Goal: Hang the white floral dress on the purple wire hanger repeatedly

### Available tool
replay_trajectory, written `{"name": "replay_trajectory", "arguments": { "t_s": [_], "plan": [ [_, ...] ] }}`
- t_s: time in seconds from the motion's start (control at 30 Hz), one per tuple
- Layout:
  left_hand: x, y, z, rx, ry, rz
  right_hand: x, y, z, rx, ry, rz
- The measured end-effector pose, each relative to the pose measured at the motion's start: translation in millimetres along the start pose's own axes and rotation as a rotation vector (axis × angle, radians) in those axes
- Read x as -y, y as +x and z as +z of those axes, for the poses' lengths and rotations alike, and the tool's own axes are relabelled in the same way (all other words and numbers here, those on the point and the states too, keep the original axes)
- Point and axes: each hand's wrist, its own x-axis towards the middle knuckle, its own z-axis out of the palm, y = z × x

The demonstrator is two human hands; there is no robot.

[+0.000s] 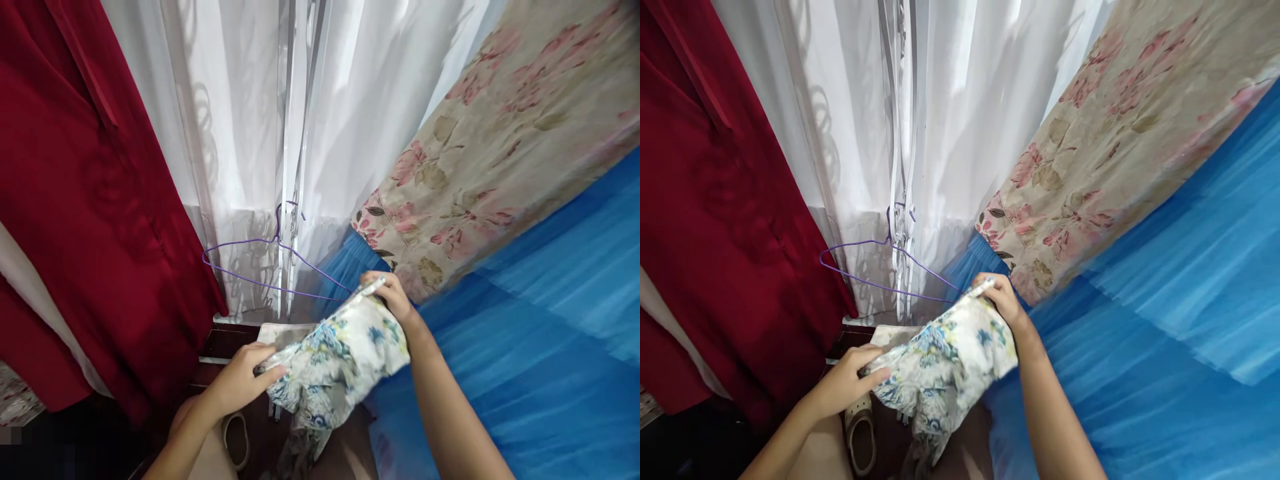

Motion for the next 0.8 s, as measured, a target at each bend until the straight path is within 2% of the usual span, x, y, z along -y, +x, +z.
{"name": "replay_trajectory", "arguments": {
  "t_s": [0.07,0.13,0.23,0.33,0.4,0.47,0.53,0.6,0.67,0.73,0.8],
  "plan": [
    [-4.1,0.3,-17.9,-0.066,0.034,0.047,-7.5,36.1,23.0,0.07,0.143,0.065],
    [-2.9,-1.6,-35.0,-0.141,0.075,0.024,-8.6,59.7,51.1,0.193,0.245,0.146],
    [14.6,-7.3,-63.5,-0.209,0.139,-0.05,-2.4,70.0,80.4,0.345,0.326,0.21],
    [50.2,-12.5,-97.8,-0.12,0.268,-0.015,4.2,63.6,86.3,0.422,0.433,0.284],
    [76.9,-11.0,-123.3,-0.021,0.359,0.029,6.5,58.9,84.8,0.391,0.475,0.316],
    [97.6,-1.5,-150.6,0.064,0.371,0.023,8.0,56.6,84.3,0.344,0.48,0.328],
    [106.5,17.4,-179.3,0.101,0.338,0.014,9.3,56.7,85.6,0.331,0.479,0.333],
    [102.2,43.3,-206.2,0.048,0.331,0.041,10.8,57.8,87.5,0.34,0.483,0.341],
    [87.3,70.5,-225.7,-0.061,0.356,0.077,12.2,58.3,89.4,0.335,0.482,0.351],
    [66.9,92.8,-233.2,-0.153,0.368,0.111,12.8,57.5,91.5,0.316,0.461,0.353],
    [45.9,107.1,-227.9,-0.224,0.299,0.164,11.4,55.8,93.5,0.303,0.42,0.339]
  ]
}}
